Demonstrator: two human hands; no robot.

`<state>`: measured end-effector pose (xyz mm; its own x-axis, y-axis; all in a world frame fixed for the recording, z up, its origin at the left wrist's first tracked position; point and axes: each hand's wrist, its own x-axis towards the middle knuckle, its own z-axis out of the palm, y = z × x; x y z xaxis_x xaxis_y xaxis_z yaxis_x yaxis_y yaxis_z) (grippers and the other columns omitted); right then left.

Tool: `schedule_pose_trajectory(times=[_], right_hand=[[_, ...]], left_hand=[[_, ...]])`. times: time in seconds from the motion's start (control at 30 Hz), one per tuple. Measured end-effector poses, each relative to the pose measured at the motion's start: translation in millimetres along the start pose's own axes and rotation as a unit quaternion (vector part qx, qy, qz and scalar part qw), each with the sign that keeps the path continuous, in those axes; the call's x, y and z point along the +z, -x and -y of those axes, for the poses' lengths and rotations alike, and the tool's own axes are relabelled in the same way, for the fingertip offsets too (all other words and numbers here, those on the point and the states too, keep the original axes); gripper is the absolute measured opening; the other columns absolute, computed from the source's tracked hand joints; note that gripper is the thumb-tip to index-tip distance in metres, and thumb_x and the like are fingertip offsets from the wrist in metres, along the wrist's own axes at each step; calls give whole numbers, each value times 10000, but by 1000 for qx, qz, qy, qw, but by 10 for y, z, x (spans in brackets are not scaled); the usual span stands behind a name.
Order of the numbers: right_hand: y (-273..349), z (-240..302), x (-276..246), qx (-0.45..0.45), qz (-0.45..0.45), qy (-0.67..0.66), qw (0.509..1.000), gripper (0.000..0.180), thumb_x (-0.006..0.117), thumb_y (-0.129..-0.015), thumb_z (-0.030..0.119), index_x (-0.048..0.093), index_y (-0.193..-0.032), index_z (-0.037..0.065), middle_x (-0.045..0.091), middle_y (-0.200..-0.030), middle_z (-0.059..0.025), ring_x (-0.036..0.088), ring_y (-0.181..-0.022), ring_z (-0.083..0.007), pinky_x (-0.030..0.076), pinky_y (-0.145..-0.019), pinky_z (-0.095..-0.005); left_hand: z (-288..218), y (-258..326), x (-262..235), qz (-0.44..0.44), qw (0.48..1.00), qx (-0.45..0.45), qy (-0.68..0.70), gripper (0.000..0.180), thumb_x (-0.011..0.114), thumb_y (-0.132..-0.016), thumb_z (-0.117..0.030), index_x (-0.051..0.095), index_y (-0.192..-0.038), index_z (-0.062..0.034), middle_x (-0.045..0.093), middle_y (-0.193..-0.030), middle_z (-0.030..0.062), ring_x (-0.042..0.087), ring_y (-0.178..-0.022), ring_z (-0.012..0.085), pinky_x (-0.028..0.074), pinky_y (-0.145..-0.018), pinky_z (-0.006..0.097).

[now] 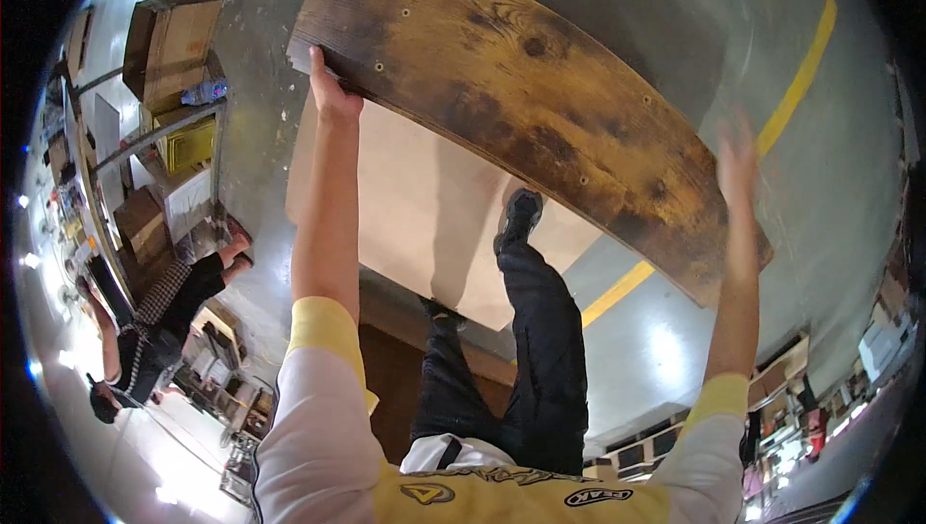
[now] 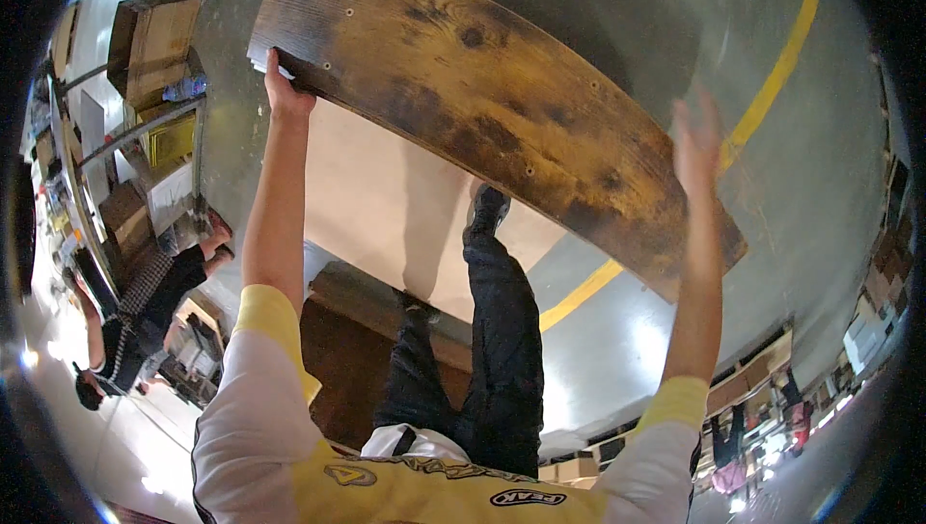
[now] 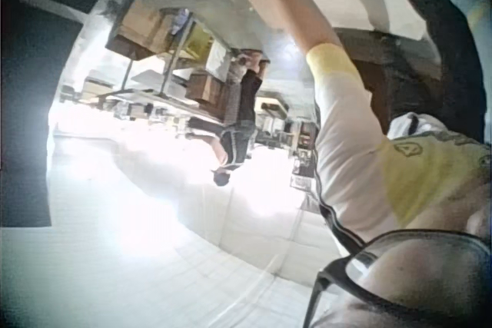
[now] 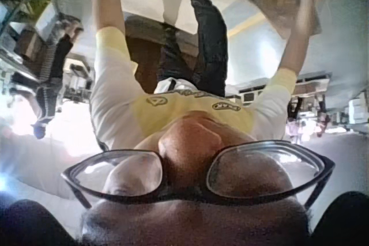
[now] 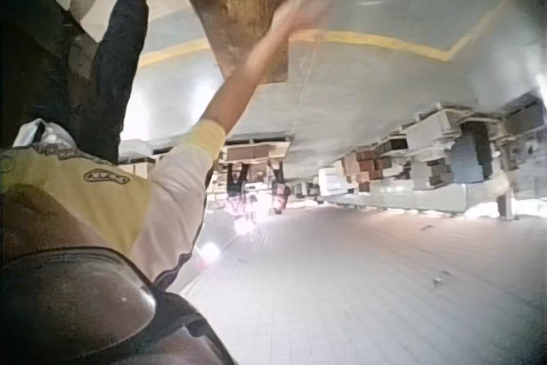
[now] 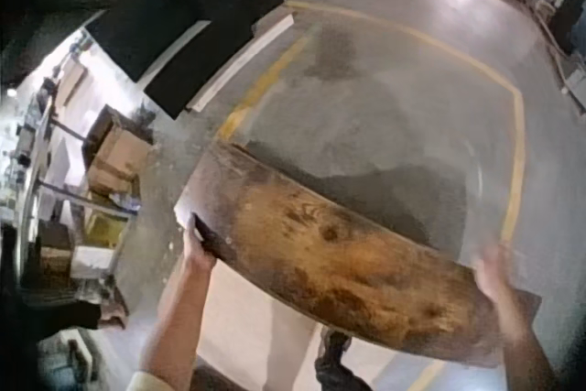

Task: Assembling wooden furniture panels by using a pneumatic screwdriver to drive screws into pre-drilled holes.

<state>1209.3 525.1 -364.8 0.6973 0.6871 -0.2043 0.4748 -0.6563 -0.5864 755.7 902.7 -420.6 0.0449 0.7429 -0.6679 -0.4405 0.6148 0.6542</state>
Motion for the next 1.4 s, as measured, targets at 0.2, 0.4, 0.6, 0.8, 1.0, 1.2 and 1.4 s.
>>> schedule_pose_trajectory(times=[0.2, 0.4, 0.6, 0.8, 1.0, 1.2, 1.4], right_hand=[[-1021, 1818, 1417, -92, 261, 37, 960, 906, 380, -858, 741, 379, -1442, 49, 425, -1449, -180, 414, -1330, -353, 302, -1117, -437], [-1107, 1898, 1626, -113, 202, 133, 964, 875, 389, -853, 750, 510, -1353, 42, 553, -1324, -192, 485, -1264, -353, 386, -1032, -445], [-1011, 1969, 1584, -136, 207, 116, 962, 728, 430, -901, 660, 603, -1237, 38, 621, -1205, -200, 559, -1159, -349, 410, -971, -390], [-871, 2256, 1617, -40, 270, 61, 960, 743, 469, -944, 571, 467, -1362, -44, 457, -1437, -155, 386, -1363, -261, 285, -1110, -330], [-942, 1920, 1279, -36, 243, 55, 968, 778, 448, -948, 579, 432, -1370, -74, 431, -1449, -179, 369, -1374, -253, 262, -1123, -326], [-195, -49, 57, 73, 3, 74, 995, 583, 497, -973, 398, 464, -1364, -34, 518, -1364, -174, 513, -1221, -249, 356, -1057, -338], [1802, -2430, -1605, 590, -233, -110, 765, 850, 415, -856, 693, 478, -1313, -21, 564, -1260, -141, 574, -984, -279, 469, -859, -398]], left_hand=[[168, -103, 319, -15, 1000, 7, 17, 543, 385, -1006, -433, 433, -1380, -41, 428, -1454, 105, 412, -1322, 274, 275, -1136, 437], [189, -87, 353, 67, 992, 50, 91, 585, 315, -1016, -450, 386, -1419, -31, 402, -1482, 78, 382, -1347, 246, 242, -1147, 375], [771, 537, 230, 27, 994, -46, 100, 851, 265, -930, -682, 337, -1454, -15, 304, -1540, 92, 255, -1420, 230, 134, -1171, 321], [2127, 1339, 474, 6, 966, -131, 221, 784, 177, -970, -621, 21, -1533, -98, 21, -1609, 56, 28, -1474, 223, 58, -1183, 365], [2356, 1299, 597, 32, 954, -216, 206, 769, 191, -983, -599, 185, -1509, -38, 196, -1576, 108, 186, -1443, 270, 181, -1163, 408], [2284, 1199, 473, -28, 965, -226, 130, 789, 175, -961, -611, 63, -1528, -74, 55, -1605, 97, 59, -1473, 275, 72, -1180, 410], [2032, 1362, 697, 0, 937, -275, 215, 838, 186, -921, -666, 115, -1531, -97, 133, -1597, 90, 139, -1462, 276, 110, -1169, 428]])
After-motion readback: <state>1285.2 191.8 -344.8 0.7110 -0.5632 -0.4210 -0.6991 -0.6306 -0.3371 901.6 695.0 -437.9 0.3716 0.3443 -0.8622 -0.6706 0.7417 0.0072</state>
